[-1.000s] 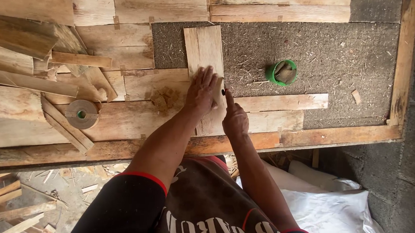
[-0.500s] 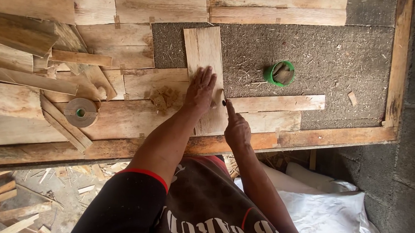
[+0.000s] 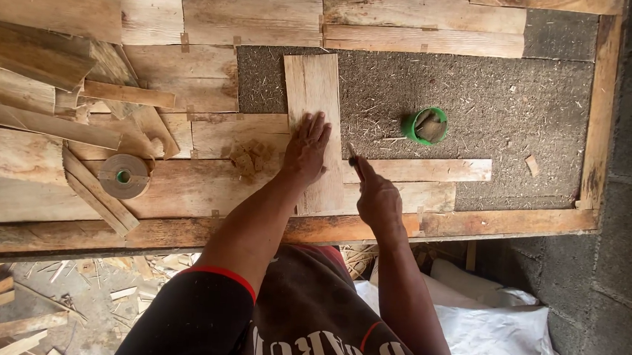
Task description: Fitting and adjusting small wood strips into a patterned surface using a utility knife.
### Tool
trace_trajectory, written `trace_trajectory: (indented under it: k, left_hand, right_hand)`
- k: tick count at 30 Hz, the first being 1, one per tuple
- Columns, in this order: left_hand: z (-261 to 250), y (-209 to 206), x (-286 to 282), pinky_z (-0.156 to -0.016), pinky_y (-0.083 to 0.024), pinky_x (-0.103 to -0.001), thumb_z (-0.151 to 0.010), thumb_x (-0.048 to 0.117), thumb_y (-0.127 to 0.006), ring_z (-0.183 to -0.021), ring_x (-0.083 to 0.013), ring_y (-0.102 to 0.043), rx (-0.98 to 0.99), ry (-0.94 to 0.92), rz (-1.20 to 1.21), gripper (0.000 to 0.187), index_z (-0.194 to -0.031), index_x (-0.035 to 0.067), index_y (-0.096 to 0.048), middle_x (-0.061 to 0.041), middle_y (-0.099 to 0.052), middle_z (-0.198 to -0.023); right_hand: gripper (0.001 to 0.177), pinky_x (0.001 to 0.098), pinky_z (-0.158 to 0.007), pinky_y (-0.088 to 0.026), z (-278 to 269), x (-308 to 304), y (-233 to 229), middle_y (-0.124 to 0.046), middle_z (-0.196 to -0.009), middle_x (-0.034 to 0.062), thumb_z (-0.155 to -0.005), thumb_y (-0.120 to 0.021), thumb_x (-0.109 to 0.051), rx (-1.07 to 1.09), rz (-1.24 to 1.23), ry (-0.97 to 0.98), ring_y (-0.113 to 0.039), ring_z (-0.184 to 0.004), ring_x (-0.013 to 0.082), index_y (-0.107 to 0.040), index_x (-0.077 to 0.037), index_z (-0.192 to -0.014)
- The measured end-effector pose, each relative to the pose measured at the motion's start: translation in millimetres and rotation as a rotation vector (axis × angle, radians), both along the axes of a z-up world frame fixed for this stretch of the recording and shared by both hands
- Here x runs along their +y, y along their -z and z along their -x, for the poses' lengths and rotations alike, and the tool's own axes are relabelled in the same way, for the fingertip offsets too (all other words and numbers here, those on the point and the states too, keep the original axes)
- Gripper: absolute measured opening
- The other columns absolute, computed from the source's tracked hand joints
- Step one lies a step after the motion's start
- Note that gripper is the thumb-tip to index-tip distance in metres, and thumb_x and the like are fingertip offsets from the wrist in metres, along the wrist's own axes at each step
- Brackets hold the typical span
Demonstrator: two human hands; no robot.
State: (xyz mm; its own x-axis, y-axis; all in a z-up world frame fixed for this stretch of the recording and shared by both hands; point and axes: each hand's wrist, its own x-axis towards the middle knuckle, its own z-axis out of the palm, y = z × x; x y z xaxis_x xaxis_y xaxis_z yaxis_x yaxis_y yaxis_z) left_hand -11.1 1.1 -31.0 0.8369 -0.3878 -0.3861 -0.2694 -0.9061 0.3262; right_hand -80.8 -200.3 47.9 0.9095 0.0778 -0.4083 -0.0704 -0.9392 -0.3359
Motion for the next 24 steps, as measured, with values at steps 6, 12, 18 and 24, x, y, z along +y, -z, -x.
trace_trajectory:
  k: [6, 12, 18, 24]
  left_hand:
    - [-3.8, -31.7, 1.0, -0.128, -0.015, -0.048, -0.078, 0.035, -0.088, -0.157, -0.0388, -0.006, 0.043, -0.024, 0.011, 0.111, -0.162, 0.009, -0.02, -0.016, -0.005, -0.172]
    - [-3.1, -29.7, 2.8, -0.128, -0.017, -0.046, -0.078, 0.034, -0.088, -0.158, -0.0384, -0.007, 0.04, -0.044, 0.059, 0.111, -0.163, 0.01, -0.021, -0.014, -0.005, -0.172]
    - [-4.8, -30.4, 1.6, -0.129, -0.016, -0.046, -0.078, 0.035, -0.087, -0.158, -0.0379, -0.006, 0.065, -0.035, 0.03, 0.111, -0.163, 0.011, -0.02, -0.014, -0.003, -0.172]
    - [-5.5, -29.0, -1.1, -0.128, -0.015, -0.046, -0.079, 0.039, -0.087, -0.158, -0.0375, -0.005, 0.084, -0.035, -0.015, 0.114, -0.164, 0.011, -0.016, -0.015, -0.001, -0.172]
  right_hand:
    - [0.055, 0.027, -0.03, -0.035, -71.3, 32.3, 36.9, -0.077, -0.109, 0.0085, -0.106, -0.048, -0.007, -0.275, -0.077, 0.004, -0.043, -0.04, 0.0099, -0.038, -0.024, -0.156]
    - [0.063, 0.0252, -0.032, -0.033, -110.1, 47.2, 58.7, -0.074, -0.109, 0.0125, -0.108, -0.047, -0.011, -0.035, 0.084, 0.084, -0.042, -0.044, 0.0077, -0.025, -0.033, -0.163]
    - [0.074, 0.024, -0.034, -0.038, -102.6, 48.3, 42.6, -0.073, -0.108, 0.0124, -0.102, -0.048, -0.002, 0.016, 0.073, 0.086, -0.047, -0.048, 0.0075, -0.023, -0.031, -0.165]
    - [0.09, 0.0201, -0.037, -0.039, -96.5, 46.4, 52.3, -0.07, -0.112, 0.0125, -0.089, -0.049, 0.007, 0.013, 0.225, 0.008, -0.046, -0.051, 0.0056, -0.019, -0.032, -0.164]
